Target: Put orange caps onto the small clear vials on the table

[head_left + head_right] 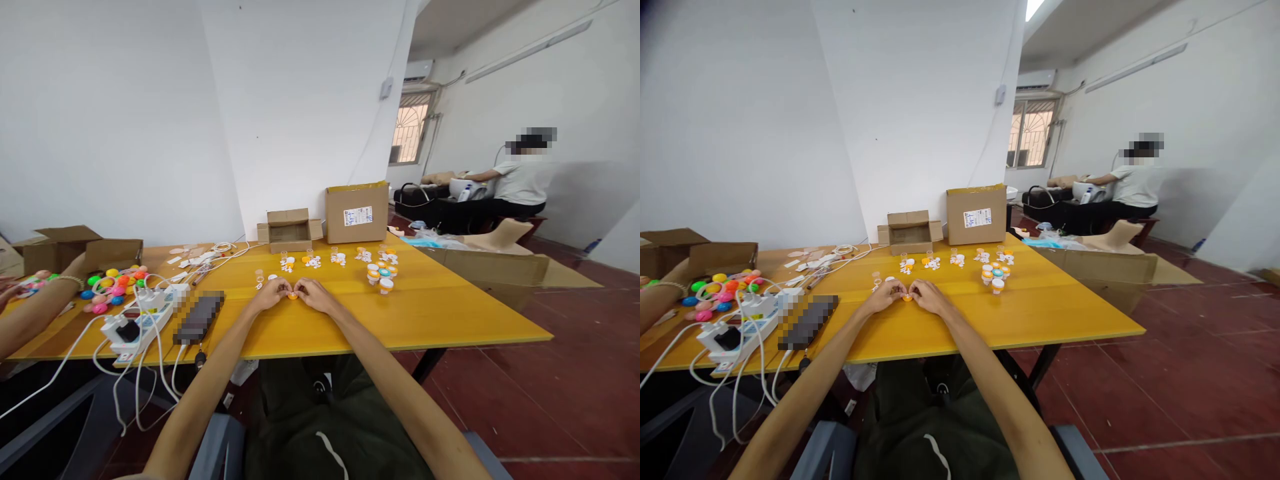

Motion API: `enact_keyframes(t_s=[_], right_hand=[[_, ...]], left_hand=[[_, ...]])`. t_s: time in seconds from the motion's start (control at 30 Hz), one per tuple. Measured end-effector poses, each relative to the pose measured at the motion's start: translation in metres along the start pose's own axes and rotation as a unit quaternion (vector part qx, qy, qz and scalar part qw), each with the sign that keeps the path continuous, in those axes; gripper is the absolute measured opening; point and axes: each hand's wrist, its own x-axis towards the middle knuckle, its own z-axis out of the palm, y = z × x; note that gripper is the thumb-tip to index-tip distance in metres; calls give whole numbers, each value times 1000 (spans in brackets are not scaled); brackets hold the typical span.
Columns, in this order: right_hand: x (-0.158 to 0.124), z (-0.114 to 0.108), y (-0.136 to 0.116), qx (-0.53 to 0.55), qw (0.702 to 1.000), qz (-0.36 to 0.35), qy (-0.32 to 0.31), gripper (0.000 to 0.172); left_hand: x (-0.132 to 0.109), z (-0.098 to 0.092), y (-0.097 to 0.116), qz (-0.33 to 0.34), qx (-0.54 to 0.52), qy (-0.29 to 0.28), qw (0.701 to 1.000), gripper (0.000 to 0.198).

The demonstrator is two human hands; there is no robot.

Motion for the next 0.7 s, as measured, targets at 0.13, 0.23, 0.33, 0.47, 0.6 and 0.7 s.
enact_keyframes(t_s=[0.13,0.23,0.33,0.47,0.6,0.7], right_hand=[[0,1,0,-2,1000,5,-1,11],[0,1,1,-2,1000,1,2,11],[0,0,0,0,1000,1,0,11],[-1,-1,-2,-3,1000,9,-5,11],[-1,-2,-4,-8,1000,11,-7,12],[-1,-2,-4,-8,1000,8,-5,12]], left_hand=[[0,-1,2,-3,7,-4,1000,10],[1,-1,2,-8,13,-6,1000,11],[1,-1,2,-15,15,-7,1000,14],[1,0,1,-10,23,-7,1000,17],[1,0,2,-6,33,-6,999,17],[1,1,2,-11,30,-5,999,17]])
